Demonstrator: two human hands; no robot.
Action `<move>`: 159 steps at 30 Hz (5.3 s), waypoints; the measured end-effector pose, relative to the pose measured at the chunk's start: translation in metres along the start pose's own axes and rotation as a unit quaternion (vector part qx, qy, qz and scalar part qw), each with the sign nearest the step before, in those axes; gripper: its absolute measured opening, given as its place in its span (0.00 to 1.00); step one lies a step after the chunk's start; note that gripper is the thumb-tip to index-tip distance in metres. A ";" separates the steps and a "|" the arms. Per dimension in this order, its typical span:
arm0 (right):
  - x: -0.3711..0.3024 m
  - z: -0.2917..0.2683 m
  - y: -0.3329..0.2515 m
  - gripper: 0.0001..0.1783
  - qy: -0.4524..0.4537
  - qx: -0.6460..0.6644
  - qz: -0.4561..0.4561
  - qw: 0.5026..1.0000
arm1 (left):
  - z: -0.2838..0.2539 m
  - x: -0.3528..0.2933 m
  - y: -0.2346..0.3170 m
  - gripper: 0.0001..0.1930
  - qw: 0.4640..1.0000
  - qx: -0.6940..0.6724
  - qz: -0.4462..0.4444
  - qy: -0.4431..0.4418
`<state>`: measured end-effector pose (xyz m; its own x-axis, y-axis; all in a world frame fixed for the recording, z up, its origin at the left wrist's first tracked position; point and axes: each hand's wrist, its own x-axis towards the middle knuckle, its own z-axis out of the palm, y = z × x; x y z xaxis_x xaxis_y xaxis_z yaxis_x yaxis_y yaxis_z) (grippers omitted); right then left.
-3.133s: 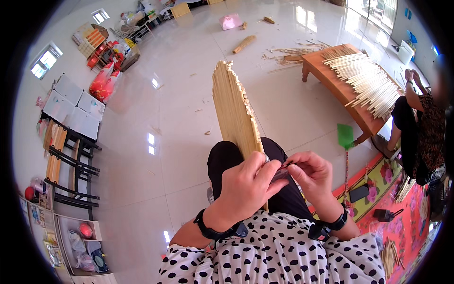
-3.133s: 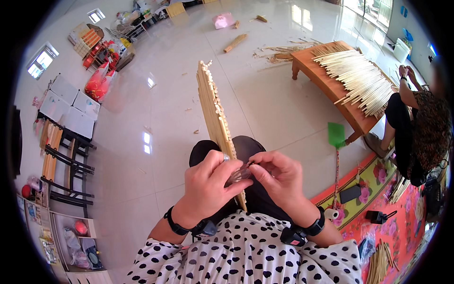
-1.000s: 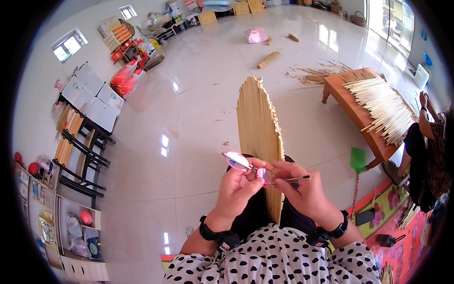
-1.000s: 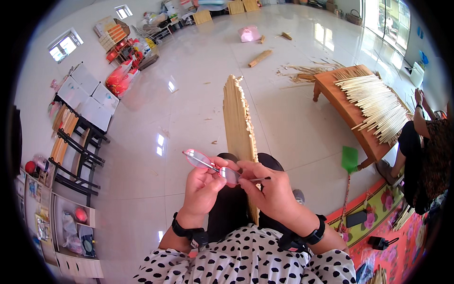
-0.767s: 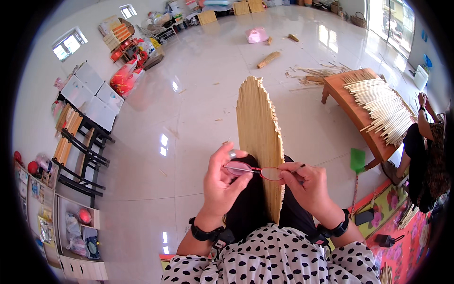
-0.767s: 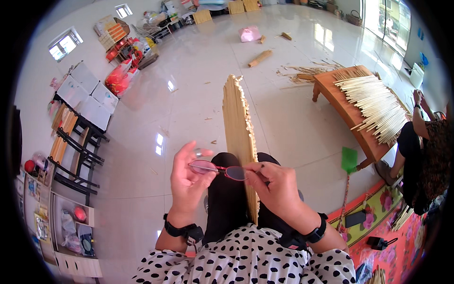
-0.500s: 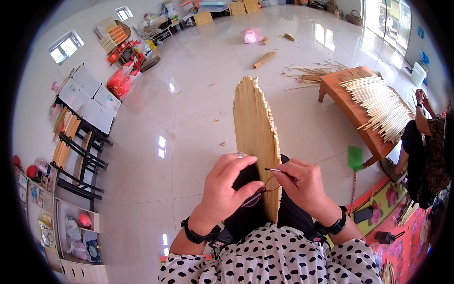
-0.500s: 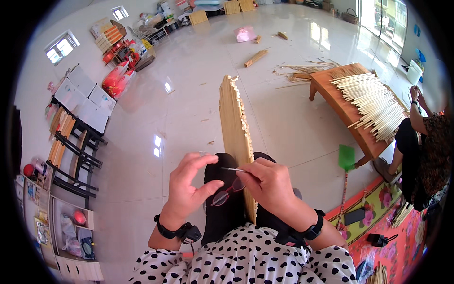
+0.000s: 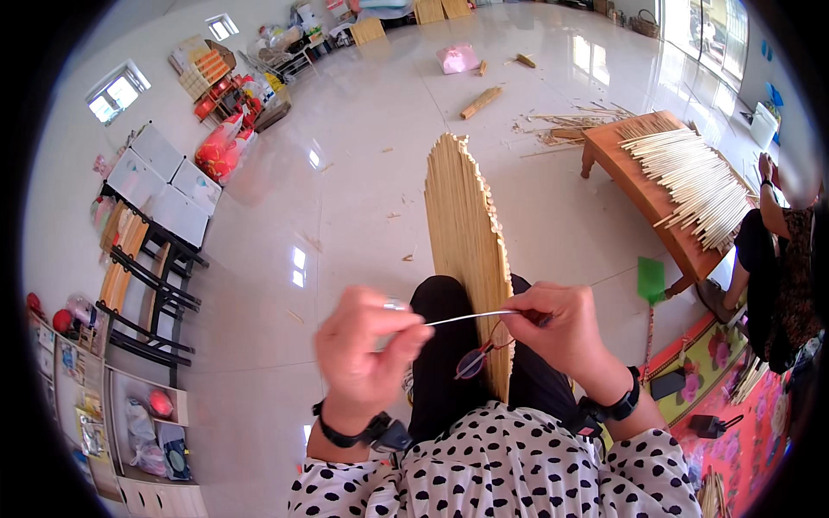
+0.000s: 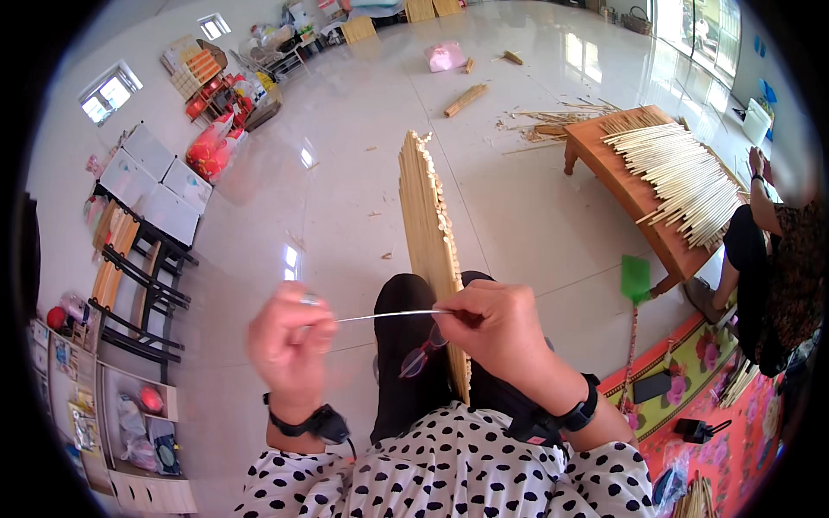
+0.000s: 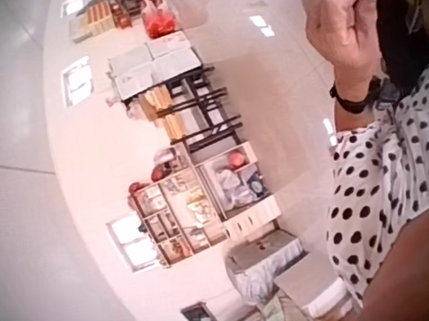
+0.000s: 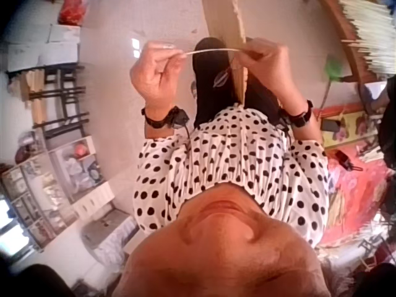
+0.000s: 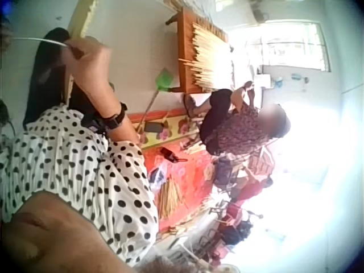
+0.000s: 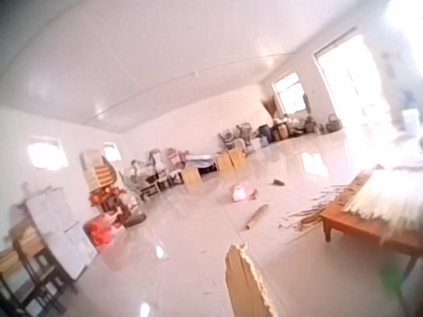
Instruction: The person weaves a circular straw mat by hand, threading a cord through the edges of the straw bundles and securing the perimeter.
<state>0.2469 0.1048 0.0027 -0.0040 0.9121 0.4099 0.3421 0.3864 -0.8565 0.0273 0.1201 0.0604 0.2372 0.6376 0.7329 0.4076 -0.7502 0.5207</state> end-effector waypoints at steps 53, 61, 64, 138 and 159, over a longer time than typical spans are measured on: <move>0.024 0.026 -0.034 0.15 0.109 -0.094 -0.314 0.939 | 0.020 0.010 0.011 0.02 0.915 -0.349 -0.202 0.023; 0.015 0.024 -0.012 0.09 0.074 -0.055 -0.231 0.968 | 0.004 0.011 0.007 0.04 0.934 -0.311 -0.123 0.127; 0.014 0.021 -0.016 0.07 0.060 -0.051 -0.206 0.975 | -0.001 0.012 0.008 0.04 0.945 -0.282 -0.097 0.137; -0.002 -0.078 -0.111 0.22 0.002 0.069 -0.485 0.872 | -0.010 0.021 0.063 0.11 0.880 -0.375 0.292 0.024; -0.011 -0.096 -0.132 0.23 -0.153 0.055 -0.499 0.851 | -0.040 0.002 0.115 0.10 0.925 -0.339 0.165 0.042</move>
<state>0.2921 0.0309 0.1412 -0.4914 0.1082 0.8642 -0.0650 0.9849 -0.1603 0.0387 0.0279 0.1390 0.1700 0.3590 0.9177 -0.3282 -0.8575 0.3962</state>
